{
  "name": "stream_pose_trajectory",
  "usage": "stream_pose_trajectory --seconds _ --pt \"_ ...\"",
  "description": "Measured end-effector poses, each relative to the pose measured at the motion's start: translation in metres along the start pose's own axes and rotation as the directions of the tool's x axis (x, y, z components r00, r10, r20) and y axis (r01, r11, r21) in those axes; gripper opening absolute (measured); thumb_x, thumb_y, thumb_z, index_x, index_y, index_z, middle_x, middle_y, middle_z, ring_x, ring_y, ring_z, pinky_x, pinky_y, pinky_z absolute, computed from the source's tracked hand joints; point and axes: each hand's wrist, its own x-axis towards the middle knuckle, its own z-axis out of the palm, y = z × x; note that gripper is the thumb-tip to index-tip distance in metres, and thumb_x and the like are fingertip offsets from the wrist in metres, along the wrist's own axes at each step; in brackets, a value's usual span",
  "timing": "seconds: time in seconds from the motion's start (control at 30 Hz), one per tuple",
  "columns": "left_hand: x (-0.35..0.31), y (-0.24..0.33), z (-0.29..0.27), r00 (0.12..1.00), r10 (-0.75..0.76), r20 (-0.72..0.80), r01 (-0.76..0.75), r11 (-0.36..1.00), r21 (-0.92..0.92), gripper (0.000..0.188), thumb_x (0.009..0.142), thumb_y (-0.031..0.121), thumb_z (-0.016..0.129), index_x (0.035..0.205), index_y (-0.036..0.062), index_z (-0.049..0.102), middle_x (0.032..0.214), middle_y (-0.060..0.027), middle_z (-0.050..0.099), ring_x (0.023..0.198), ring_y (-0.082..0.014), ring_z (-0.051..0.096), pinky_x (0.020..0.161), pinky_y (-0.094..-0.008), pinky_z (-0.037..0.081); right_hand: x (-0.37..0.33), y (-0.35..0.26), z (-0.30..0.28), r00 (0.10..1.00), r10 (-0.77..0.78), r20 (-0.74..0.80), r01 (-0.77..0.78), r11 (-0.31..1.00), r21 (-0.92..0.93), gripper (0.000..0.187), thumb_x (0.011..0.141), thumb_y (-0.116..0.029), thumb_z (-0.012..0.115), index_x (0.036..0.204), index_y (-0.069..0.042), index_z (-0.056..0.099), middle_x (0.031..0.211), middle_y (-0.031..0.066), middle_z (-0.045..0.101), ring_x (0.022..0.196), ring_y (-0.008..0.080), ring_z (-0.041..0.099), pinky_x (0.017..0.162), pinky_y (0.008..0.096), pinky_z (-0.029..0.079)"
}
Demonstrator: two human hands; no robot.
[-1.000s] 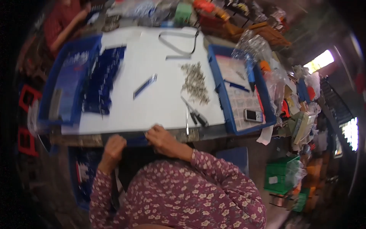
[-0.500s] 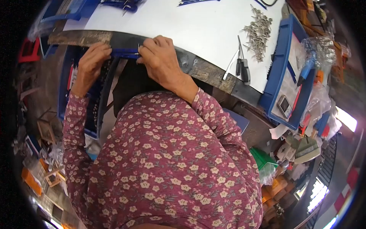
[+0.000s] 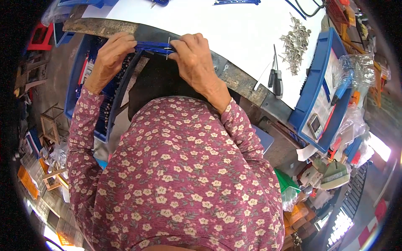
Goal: Assembling small metal components onto blue plastic strips at a manual workstation.
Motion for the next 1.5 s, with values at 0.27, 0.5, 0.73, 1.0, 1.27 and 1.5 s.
stream_pose_trajectory --seconds 0.27,0.5,0.73,1.0,1.27,1.5 --pt "0.014 0.000 0.019 0.998 0.069 -0.003 -0.069 0.998 0.002 0.026 0.069 -0.008 0.057 0.094 -0.0004 0.055 0.097 -0.0110 0.057 0.098 -0.0277 0.054 0.084 -0.0337 0.047 -0.007 0.003 -0.014 0.999 0.044 -0.010 -0.045 0.996 -0.076 0.032 0.066 -0.004 0.070 0.096 0.000 0.059 0.088 0.0106 0.057 0.081 0.0250 0.051 0.069 0.0337 0.043" --pt "0.014 -0.002 0.020 0.997 0.072 0.000 -0.072 0.997 -0.006 0.026 0.068 -0.009 0.057 0.093 -0.0003 0.057 0.096 -0.0110 0.058 0.098 -0.0276 0.054 0.085 -0.0344 0.046 -0.005 0.001 -0.017 0.996 0.081 0.045 -0.077 0.993 -0.094 0.031 0.065 -0.003 0.070 0.094 -0.001 0.059 0.086 0.0096 0.056 0.080 0.0246 0.050 0.067 0.0331 0.042" --pt "0.013 -0.005 0.022 0.997 0.077 -0.031 -0.077 0.997 -0.012 0.023 0.071 -0.007 0.057 0.093 0.0007 0.058 0.098 -0.0112 0.059 0.101 -0.0276 0.055 0.086 -0.0339 0.047 -0.005 -0.003 -0.016 0.994 0.109 0.019 -0.108 0.991 -0.078 0.030 0.064 -0.003 0.071 0.092 -0.002 0.059 0.084 0.0093 0.056 0.078 0.0252 0.051 0.066 0.0333 0.042" --pt "0.016 -0.010 0.024 0.996 0.083 -0.016 -0.083 0.996 -0.042 0.022 0.072 -0.006 0.057 0.092 0.0004 0.058 0.097 -0.0114 0.059 0.101 -0.0272 0.055 0.087 -0.0337 0.046 -0.003 -0.001 -0.016 0.983 0.179 0.044 -0.179 0.984 -0.011 0.028 0.064 -0.003 0.071 0.089 -0.001 0.059 0.083 0.0092 0.056 0.078 0.0252 0.051 0.066 0.0326 0.042" --pt "0.019 0.002 0.028 0.994 0.111 -0.023 -0.111 0.994 -0.014 0.020 0.070 -0.003 0.057 0.091 -0.0012 0.056 0.094 -0.0109 0.058 0.098 -0.0262 0.054 0.084 -0.0338 0.046 -0.009 -0.003 -0.020 0.987 0.147 0.060 -0.139 0.983 -0.123 0.030 0.064 0.003 0.067 0.093 0.000 0.057 0.085 0.0096 0.054 0.080 0.0259 0.048 0.068 0.0333 0.040" --pt "0.037 0.023 0.045 0.980 0.197 -0.023 -0.198 0.979 -0.054 0.016 0.069 0.001 0.058 0.084 -0.0010 0.053 0.092 -0.0100 0.055 0.098 -0.0251 0.052 0.084 -0.0315 0.045 -0.028 0.002 -0.046 0.974 0.216 0.071 -0.200 0.961 -0.192 0.031 0.065 0.004 0.065 0.094 0.000 0.057 0.086 0.0114 0.054 0.082 0.0278 0.048 0.070 0.0348 0.041"
